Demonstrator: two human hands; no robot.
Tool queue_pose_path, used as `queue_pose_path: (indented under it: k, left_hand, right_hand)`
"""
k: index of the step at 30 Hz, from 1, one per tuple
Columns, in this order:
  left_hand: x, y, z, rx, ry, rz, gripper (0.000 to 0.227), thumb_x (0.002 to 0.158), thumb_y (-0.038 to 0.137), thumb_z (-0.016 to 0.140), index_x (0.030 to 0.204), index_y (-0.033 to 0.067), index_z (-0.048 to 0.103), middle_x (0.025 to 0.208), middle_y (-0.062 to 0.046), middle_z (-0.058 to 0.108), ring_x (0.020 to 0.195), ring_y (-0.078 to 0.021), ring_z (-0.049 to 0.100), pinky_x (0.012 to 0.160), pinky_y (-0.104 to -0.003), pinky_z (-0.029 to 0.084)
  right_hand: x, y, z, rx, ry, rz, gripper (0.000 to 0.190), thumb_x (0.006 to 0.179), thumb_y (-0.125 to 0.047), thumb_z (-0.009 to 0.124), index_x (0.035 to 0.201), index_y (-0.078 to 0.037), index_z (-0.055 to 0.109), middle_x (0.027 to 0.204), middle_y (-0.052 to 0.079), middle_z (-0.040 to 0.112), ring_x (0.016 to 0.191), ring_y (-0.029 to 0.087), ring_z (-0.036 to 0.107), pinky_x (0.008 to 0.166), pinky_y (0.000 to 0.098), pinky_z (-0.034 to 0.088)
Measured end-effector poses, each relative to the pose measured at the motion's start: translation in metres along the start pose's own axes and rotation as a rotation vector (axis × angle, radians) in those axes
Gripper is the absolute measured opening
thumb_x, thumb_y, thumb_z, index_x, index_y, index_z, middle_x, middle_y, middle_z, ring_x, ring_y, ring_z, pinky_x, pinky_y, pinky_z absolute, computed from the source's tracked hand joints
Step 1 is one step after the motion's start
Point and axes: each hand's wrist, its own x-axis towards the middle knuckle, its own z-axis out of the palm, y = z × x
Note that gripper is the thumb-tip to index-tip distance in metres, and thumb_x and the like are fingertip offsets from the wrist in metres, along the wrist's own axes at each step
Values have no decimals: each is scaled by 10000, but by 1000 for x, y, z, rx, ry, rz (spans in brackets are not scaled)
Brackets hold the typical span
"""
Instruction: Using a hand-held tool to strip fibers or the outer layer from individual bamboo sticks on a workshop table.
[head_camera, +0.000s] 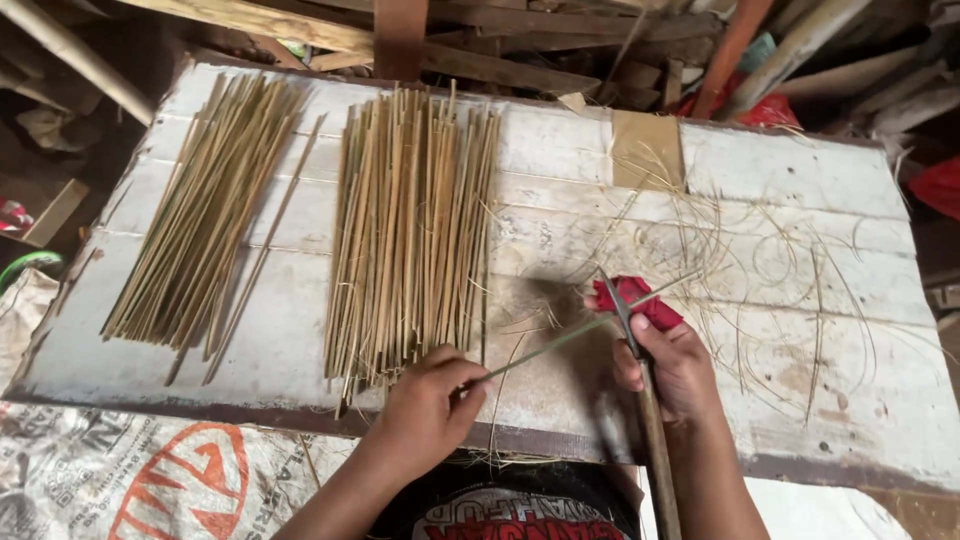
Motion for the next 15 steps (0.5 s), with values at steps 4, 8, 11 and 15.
queue_pose_path:
  k: [4, 8, 11, 15]
  left_hand:
    - [9, 0, 18, 37, 312, 53, 101, 869, 58, 695, 946, 16, 745, 812, -73, 647, 558, -129, 616, 416, -195, 535]
    - [19, 18, 24, 222, 474, 267, 167, 930, 13, 627, 1078, 10, 705, 1072, -188, 700, 589, -177, 723, 397, -211, 591]
    - [10, 6, 24, 280, 455, 310, 109, 943, 28, 639, 1029, 34, 705, 812, -115, 692, 423, -81, 582, 282, -189, 485]
    - [-7, -17, 15, 142, 367, 282, 73, 929, -16, 640, 914, -25, 711, 689, -53, 571, 437, -76, 492, 263, -155, 356]
  right_hand:
    - [-7, 24, 37, 182, -94, 232, 675, 860, -140, 739, 1473, -18, 487, 1085, 227, 650, 432, 85, 548, 320, 169, 435]
    - [-4, 64, 38, 193, -216, 489, 295, 929, -77, 712, 1187, 45, 637, 573, 163, 662, 425, 199, 642, 354, 265, 523]
    - [-5, 58, 36, 163, -207, 543, 329, 945, -63, 678, 1254, 32, 617, 609, 182, 676, 459, 224, 659, 384, 285, 559]
    - [5, 23, 10, 101, -157, 410, 304, 934, -74, 710, 1205, 51, 652, 745, 180, 732, 495, 184, 693, 402, 254, 603]
